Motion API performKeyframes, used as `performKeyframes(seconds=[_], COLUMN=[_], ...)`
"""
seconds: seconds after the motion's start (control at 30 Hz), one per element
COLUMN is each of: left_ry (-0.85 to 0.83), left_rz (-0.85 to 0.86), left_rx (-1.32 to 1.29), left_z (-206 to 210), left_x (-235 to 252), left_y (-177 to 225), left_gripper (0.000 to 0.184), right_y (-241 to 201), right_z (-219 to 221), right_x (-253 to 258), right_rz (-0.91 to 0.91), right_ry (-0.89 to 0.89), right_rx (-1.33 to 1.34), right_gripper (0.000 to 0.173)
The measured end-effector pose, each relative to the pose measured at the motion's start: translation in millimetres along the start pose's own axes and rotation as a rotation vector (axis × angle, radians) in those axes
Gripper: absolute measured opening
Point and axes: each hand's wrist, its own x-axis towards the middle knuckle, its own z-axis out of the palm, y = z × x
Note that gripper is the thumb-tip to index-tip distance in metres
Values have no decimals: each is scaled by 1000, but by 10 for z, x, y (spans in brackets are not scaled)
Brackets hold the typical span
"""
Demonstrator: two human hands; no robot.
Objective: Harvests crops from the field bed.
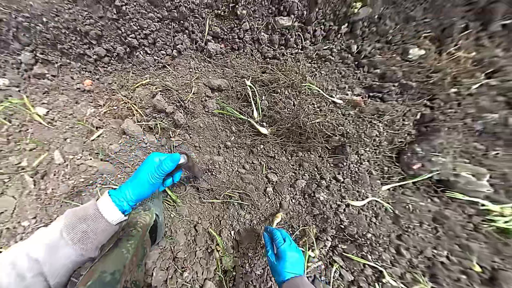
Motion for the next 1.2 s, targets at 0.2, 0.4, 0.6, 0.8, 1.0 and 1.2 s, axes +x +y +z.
performKeyframes(seconds=[0.2, 0.4, 0.6, 0.8, 1.0, 1.2], left_ry=[-96, -185, -37, 59, 85, 88], left_rz=[268, -87, -95, 95, 87, 210], left_rx=[-10, 371, 34, -14, -84, -52], left_z=[-38, 193, -3, -236, -406, -451], left_x=[-65, 503, 127, -2, 152, 462], left_y=[964, -401, -190, 68, -8, 679], left_gripper=[58, 57, 54, 61, 61, 60], right_y=[-747, -1232, -1789, -1574, -994, -950], right_z=[1, -73, 418, 437, -182, -146], right_x=[837, 1547, 1933, 2085, 3082, 2723], right_rz=[-20, -198, -95, -354, 340, 58], right_ry=[-18, 39, -588, -356, -246, -238], right_rx=[197, 107, -165, -176, -150, -237], right_gripper=[30, 21, 28, 36, 56, 46])
